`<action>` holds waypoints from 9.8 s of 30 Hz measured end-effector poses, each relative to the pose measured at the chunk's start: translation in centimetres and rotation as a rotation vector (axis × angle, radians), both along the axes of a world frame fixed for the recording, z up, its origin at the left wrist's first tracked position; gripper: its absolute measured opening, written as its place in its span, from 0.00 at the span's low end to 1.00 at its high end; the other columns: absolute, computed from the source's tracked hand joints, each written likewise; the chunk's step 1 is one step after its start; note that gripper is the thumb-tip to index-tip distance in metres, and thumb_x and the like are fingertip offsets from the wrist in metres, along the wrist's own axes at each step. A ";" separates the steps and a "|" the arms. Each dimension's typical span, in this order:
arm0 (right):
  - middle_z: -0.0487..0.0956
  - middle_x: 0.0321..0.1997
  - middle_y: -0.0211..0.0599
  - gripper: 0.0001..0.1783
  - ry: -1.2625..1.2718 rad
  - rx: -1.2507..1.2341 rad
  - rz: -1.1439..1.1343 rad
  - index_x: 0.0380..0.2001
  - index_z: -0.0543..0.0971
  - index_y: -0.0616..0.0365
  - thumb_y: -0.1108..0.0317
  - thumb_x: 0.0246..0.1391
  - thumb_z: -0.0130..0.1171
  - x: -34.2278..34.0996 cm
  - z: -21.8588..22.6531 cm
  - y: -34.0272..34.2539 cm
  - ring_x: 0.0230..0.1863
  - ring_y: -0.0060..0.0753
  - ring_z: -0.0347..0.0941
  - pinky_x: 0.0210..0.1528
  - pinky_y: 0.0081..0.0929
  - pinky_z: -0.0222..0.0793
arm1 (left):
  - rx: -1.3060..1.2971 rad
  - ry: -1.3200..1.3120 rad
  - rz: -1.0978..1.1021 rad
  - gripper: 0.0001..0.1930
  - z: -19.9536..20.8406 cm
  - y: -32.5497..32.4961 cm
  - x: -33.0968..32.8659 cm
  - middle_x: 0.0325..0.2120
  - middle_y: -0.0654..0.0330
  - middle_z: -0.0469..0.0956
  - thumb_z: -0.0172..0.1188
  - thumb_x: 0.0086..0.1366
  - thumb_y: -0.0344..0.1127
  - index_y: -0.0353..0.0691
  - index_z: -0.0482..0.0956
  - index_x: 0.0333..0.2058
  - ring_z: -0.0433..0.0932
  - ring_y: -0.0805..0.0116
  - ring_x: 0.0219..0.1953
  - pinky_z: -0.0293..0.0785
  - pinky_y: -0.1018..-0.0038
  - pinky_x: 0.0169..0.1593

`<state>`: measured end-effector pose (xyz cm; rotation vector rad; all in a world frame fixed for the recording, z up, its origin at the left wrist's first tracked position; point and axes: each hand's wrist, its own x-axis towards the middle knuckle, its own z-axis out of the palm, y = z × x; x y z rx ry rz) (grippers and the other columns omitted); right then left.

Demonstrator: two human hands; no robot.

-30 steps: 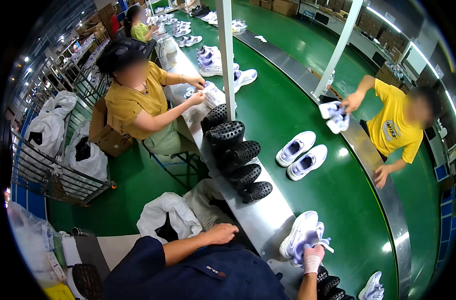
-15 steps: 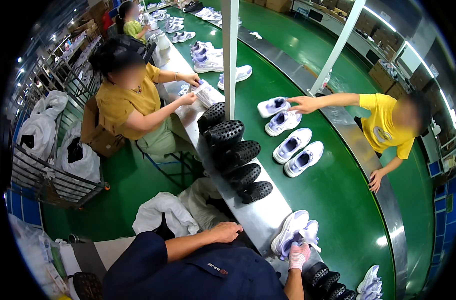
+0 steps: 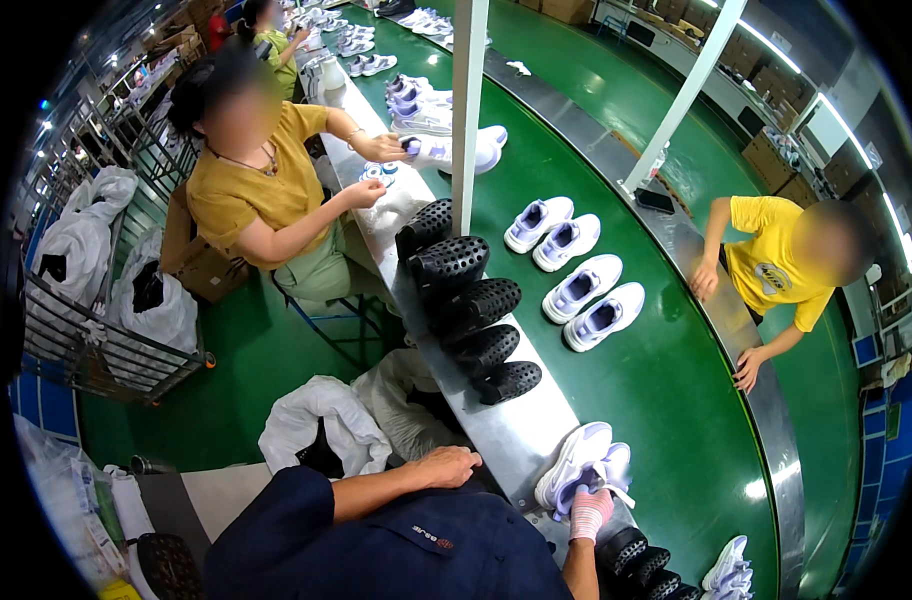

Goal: The person takes shoes and shoe soles from a conveyor belt, wipes the interior and exterior of the shoes, and places them back on the belt or into a container.

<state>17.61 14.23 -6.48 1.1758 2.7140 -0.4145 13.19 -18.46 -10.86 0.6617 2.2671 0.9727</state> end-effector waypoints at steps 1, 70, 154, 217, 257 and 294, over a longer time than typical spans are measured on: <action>0.81 0.37 0.66 0.23 -0.002 0.000 -0.002 0.32 0.81 0.69 0.56 0.42 0.64 0.1 0.1 -0.1 0.44 0.67 0.78 0.51 0.50 0.73 | -0.006 -0.003 -0.006 0.14 0.2 0.1 -0.1 0.40 0.42 0.81 0.55 0.63 0.32 0.34 0.80 0.45 0.80 0.43 0.48 0.75 0.52 0.52; 0.78 0.46 0.51 0.32 0.079 0.397 -0.555 0.52 0.75 0.61 0.47 0.54 0.67 19.2 6.5 10.1 0.48 0.54 0.77 0.48 0.48 0.77 | 0.267 0.339 -0.373 0.09 3.6 27.7 -4.2 0.32 0.36 0.77 0.61 0.64 0.27 0.28 0.75 0.39 0.78 0.35 0.36 0.73 0.49 0.40; 0.83 0.40 0.52 0.24 0.185 -0.043 -0.084 0.46 0.82 0.60 0.51 0.57 0.65 8.1 3.2 2.3 0.42 0.55 0.81 0.45 0.45 0.76 | -0.007 0.690 0.305 0.14 9.2 8.7 -6.9 0.32 0.50 0.78 0.65 0.65 0.38 0.38 0.79 0.45 0.79 0.49 0.33 0.76 0.59 0.37; 0.83 0.35 0.52 0.08 -0.046 -0.002 0.440 0.37 0.77 0.64 0.72 0.56 0.55 -0.9 -0.7 -4.8 0.34 0.49 0.84 0.34 0.46 0.80 | 0.368 0.172 -0.280 0.09 0.0 19.7 -10.4 0.28 0.46 0.79 0.62 0.60 0.35 0.33 0.80 0.30 0.77 0.45 0.35 0.74 0.58 0.41; 0.80 0.43 0.61 0.19 0.197 -0.299 -0.201 0.41 0.79 0.64 0.59 0.52 0.60 4.2 -4.6 -1.2 0.49 0.64 0.76 0.52 0.50 0.73 | -0.069 0.190 -0.552 0.30 4.0 16.9 -0.8 0.36 0.37 0.78 0.68 0.53 0.33 0.41 0.74 0.57 0.77 0.38 0.43 0.73 0.51 0.50; 0.83 0.47 0.54 0.19 -0.507 0.228 0.112 0.47 0.81 0.56 0.61 0.55 0.57 28.4 -2.2 56.7 0.50 0.56 0.79 0.58 0.46 0.73 | -0.407 0.425 -0.441 0.40 -0.2 19.7 -0.1 0.70 0.38 0.53 0.70 0.55 0.37 0.49 0.65 0.67 0.53 0.33 0.71 0.69 0.42 0.60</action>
